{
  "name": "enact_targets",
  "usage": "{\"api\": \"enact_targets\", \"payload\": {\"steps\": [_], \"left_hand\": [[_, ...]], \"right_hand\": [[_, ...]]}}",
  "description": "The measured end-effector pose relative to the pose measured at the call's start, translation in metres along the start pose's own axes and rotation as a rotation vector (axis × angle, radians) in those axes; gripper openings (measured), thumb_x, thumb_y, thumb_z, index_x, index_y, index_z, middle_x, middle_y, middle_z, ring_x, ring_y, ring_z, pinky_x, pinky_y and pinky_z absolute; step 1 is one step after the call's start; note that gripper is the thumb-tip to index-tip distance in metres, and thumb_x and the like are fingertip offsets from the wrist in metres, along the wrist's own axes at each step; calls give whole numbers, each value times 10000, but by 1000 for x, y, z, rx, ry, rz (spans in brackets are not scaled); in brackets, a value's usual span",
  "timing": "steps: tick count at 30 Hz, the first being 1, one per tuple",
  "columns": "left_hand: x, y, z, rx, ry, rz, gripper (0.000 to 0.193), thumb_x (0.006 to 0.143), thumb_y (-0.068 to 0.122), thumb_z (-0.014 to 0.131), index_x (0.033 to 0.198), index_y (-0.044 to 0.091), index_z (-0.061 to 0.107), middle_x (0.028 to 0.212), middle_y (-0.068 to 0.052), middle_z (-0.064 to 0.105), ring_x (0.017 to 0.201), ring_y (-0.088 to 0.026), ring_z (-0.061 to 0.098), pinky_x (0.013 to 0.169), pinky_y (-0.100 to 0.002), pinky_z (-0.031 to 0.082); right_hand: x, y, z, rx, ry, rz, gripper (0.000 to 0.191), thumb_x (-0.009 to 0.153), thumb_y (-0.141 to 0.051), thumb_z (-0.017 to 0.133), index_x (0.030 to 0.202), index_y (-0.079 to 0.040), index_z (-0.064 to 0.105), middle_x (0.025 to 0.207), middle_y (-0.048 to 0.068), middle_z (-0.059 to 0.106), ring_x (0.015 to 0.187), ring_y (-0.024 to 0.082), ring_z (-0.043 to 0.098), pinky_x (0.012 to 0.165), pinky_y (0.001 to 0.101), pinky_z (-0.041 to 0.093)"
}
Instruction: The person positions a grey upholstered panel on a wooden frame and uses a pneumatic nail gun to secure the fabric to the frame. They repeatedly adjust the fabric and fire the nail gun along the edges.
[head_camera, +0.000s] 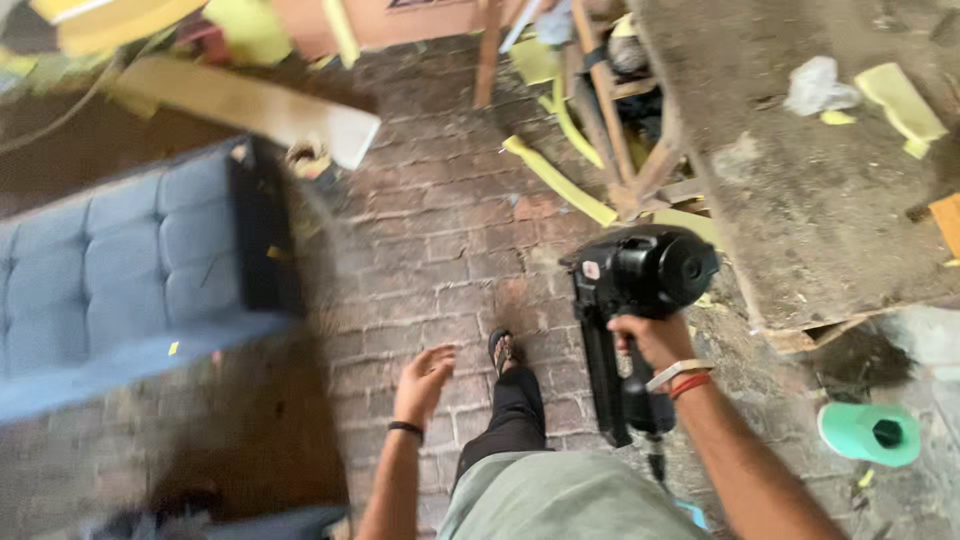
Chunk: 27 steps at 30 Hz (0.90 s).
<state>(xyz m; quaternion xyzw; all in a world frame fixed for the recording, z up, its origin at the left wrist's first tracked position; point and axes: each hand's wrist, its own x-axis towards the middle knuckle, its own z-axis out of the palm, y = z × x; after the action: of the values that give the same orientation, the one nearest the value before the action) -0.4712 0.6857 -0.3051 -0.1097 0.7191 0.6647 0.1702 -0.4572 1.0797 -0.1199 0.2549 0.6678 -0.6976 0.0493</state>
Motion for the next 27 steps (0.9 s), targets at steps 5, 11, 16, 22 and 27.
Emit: {"api": "enact_targets", "payload": {"steps": [5, 11, 16, 22, 27], "left_hand": [[103, 50, 82, -13, -186, 31, 346, 905, 129, 660, 1238, 57, 717, 1126, -35, 773, 973, -114, 684, 814, -272, 520], [188, 150, 145, 469, -315, 99, 360, 883, 147, 675, 1241, 140, 713, 1140, -7, 775, 1011, -139, 746, 881, -287, 587], [223, 208, 178, 528, -318, 143, 367, 882, 108, 630, 1242, 143, 693, 1112, -32, 786, 999, -152, 754, 841, -295, 600], [228, 240, 213, 471, -70, 123, 371, 859, 131, 640, 1223, 119, 712, 1081, -56, 806, 981, -171, 769, 831, -314, 597], [175, 241, 226, 587, -125, -147, 444, 857, 173, 624, 1300, 165, 663, 1105, -65, 792, 995, -194, 778, 843, -329, 609]], "right_hand": [[67, -54, -64, -79, 201, -1, 115, 762, -21, 717, 680, 32, 657, 594, 99, 634, 480, 204, 586, 474, 359, 466], [171, -117, -165, -18, 219, 145, 111, 766, -48, 743, 749, 19, 656, 641, 109, 632, 507, 221, 582, 495, 380, 480], [288, -147, -276, 1, 102, 263, 132, 818, -126, 710, 841, -11, 649, 694, 83, 618, 561, 214, 587, 521, 400, 524], [420, -195, -367, -127, -78, 212, 257, 788, -195, 738, 924, 17, 687, 778, 132, 695, 615, 239, 656, 569, 394, 539], [440, -171, -390, -1041, 185, 8, 598, 768, -395, 867, 1188, 12, 741, 1114, 258, 756, 1016, 393, 723, 889, 488, 541]]}}
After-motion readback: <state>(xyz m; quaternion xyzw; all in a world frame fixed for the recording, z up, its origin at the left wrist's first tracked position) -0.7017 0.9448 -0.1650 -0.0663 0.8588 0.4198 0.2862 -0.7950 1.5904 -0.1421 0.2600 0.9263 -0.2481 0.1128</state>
